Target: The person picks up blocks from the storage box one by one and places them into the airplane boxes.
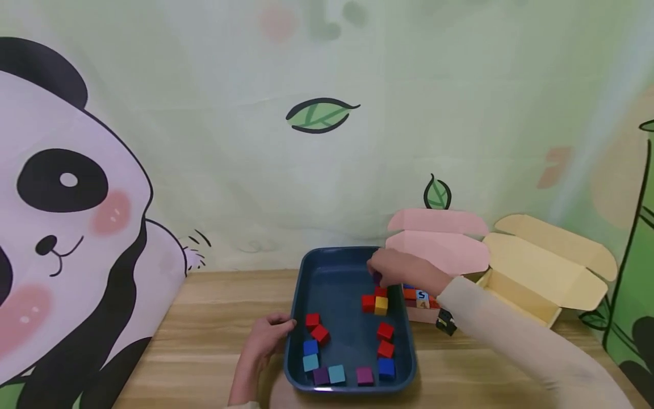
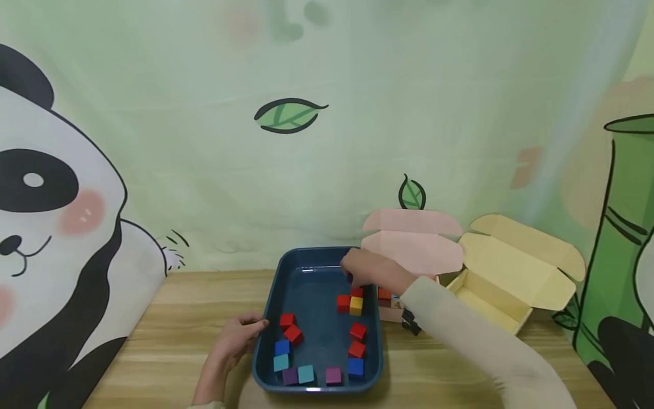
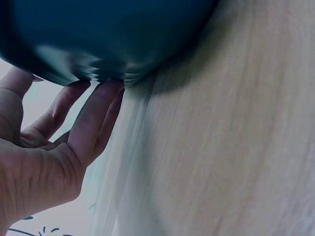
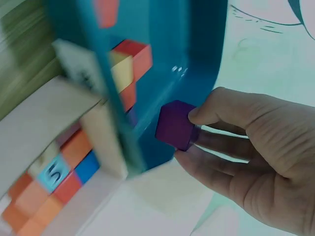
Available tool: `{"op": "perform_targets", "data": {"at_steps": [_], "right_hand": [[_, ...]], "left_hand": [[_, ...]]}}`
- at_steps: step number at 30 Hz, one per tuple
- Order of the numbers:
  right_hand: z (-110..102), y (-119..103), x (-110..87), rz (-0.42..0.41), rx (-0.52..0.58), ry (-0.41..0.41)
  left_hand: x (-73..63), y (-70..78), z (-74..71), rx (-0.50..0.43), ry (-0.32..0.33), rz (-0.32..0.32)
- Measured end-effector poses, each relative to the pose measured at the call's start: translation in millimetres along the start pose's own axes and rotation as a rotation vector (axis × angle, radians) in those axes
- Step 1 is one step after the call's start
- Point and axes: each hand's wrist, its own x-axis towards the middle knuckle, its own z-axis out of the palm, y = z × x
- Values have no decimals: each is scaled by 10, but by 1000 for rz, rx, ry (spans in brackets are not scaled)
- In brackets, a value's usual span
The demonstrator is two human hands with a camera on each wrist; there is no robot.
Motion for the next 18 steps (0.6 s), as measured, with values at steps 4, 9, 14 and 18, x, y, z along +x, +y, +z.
{"op": "perform_targets", "data": {"at_steps": [4, 9, 14, 18], "right_hand": [[-15, 119, -229, 2, -27, 15], [-3, 304, -437, -22, -34, 60], [-40, 545, -609, -69, 31, 17], [-60, 722, -710, -134, -5, -85]], "left_hand": [[6, 7, -4, -10, -6, 7], [-8, -8, -28, -18, -10, 8], [10, -12, -27, -10, -18, -1], [23, -2, -12, 5, -22, -4]]}}
